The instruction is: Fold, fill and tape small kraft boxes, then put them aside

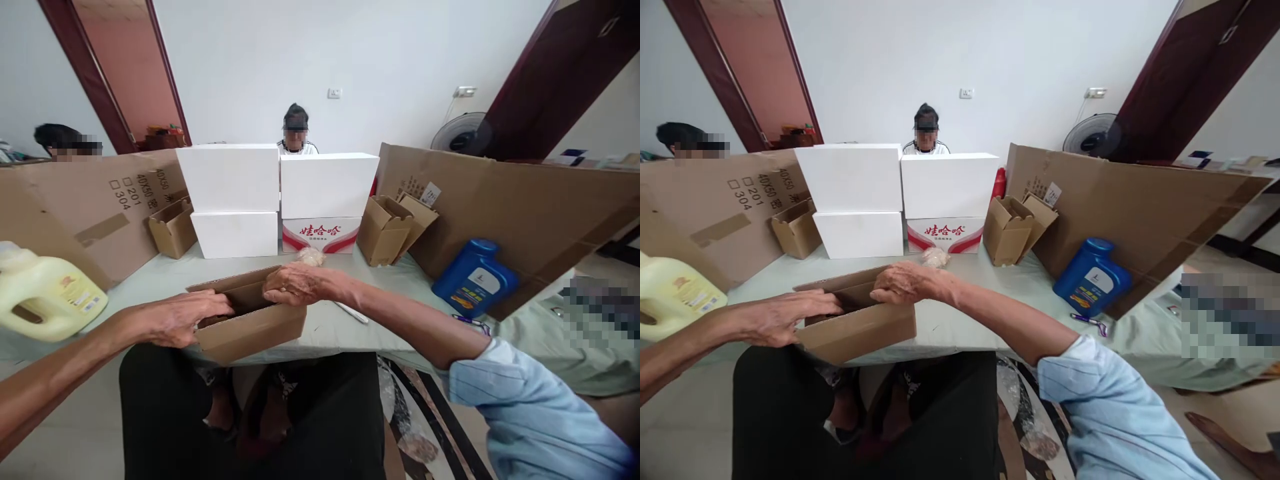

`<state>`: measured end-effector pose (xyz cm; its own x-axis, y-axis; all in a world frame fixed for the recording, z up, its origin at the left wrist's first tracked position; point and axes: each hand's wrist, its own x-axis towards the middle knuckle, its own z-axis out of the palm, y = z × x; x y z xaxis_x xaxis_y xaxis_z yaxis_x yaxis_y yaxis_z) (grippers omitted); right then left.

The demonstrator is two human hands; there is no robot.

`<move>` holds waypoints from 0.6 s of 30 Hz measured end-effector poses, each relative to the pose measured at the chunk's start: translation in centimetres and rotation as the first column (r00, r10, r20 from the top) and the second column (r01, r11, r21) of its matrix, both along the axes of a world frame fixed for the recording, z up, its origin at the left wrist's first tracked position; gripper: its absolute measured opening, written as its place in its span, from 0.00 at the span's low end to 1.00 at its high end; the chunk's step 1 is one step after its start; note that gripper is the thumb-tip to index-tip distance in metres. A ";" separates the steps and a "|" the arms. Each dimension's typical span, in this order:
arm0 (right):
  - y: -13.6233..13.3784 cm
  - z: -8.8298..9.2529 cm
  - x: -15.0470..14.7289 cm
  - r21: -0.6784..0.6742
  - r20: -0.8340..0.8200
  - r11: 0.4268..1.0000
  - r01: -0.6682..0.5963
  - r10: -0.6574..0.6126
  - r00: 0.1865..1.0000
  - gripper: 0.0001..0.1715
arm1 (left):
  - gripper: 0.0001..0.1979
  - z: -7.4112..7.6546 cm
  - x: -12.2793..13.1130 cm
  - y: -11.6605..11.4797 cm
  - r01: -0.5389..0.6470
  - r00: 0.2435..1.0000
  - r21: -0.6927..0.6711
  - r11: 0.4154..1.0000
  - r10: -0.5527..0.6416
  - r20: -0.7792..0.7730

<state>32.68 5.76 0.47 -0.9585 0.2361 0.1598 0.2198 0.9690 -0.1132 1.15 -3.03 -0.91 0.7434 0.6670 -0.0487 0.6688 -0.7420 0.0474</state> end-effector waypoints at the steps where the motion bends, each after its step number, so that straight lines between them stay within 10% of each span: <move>1: -0.2 0.5 -0.2 -0.001 0.058 0.999 -0.032 0.032 0.998 0.21 | 0.30 0.4 0.2 0.0 0.018 1.000 -0.007 1.000 -0.018 -0.002; 8: -0.1 -0.5 2.5 0.241 -0.145 0.956 0.166 -0.134 0.980 0.30 | 0.16 1.7 -1.3 -1.2 -0.140 0.987 0.138 0.980 0.128 0.094; 12: 0.1 -2.7 4.3 0.160 -0.322 0.945 0.286 -0.224 0.920 0.37 | 0.22 -1.5 -2.8 -2.1 -0.308 0.920 0.295 0.904 0.204 0.336; 18: 1.2 -2.5 3.8 -0.039 -0.217 0.861 0.508 -0.503 0.837 0.31 | 0.24 -7.7 -1.9 -2.3 -0.469 0.727 0.136 0.873 0.294 0.621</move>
<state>36.46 6.92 -2.00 -0.6490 0.6732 0.3545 0.6523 0.7321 -0.1962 -0.80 -5.30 -8.57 0.2519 0.8196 0.5147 0.8102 -0.4695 0.3511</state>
